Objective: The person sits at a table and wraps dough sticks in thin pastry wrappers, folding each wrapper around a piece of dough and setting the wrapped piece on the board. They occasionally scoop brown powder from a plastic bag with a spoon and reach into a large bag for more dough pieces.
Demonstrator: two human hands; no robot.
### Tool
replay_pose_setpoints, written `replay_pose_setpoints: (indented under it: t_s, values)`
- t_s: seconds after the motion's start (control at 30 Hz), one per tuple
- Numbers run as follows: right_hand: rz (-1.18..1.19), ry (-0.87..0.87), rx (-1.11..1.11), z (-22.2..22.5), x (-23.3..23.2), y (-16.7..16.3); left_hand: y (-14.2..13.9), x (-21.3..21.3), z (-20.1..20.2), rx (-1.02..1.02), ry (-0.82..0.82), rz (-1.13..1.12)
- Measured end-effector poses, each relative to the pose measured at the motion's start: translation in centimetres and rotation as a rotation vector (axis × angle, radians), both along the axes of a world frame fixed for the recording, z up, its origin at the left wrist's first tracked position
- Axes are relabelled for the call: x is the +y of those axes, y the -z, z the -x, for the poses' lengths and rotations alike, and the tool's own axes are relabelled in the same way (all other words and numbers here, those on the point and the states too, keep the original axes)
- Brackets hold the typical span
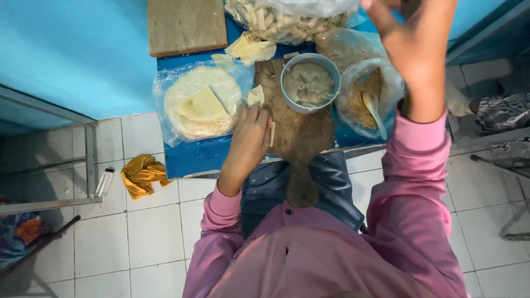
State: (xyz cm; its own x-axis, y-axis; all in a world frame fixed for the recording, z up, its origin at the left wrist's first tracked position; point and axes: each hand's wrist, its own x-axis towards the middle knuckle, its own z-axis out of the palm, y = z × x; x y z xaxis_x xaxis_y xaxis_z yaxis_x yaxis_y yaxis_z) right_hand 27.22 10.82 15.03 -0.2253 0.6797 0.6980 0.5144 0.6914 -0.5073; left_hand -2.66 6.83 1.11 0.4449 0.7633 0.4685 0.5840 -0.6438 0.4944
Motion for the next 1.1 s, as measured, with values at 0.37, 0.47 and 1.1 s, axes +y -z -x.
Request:
replay_pose_setpoints:
  t_s: [0.37,0.47,1.1]
  values:
    - [0.188,-0.066,0.028,6.7,-8.1,10.2,-1.7,-1.7,-1.8,-0.532,0.067,0.177]
    - [0.382,-0.114,0.271,7.5,-9.2,13.1,-0.7,-2.4,-3.9,-0.942,0.168,0.439]
    - [0.07,0.289,-0.391,4.2,-9.2,9.0,1.3,-6.2,-3.2,-0.267,-0.107,0.137]
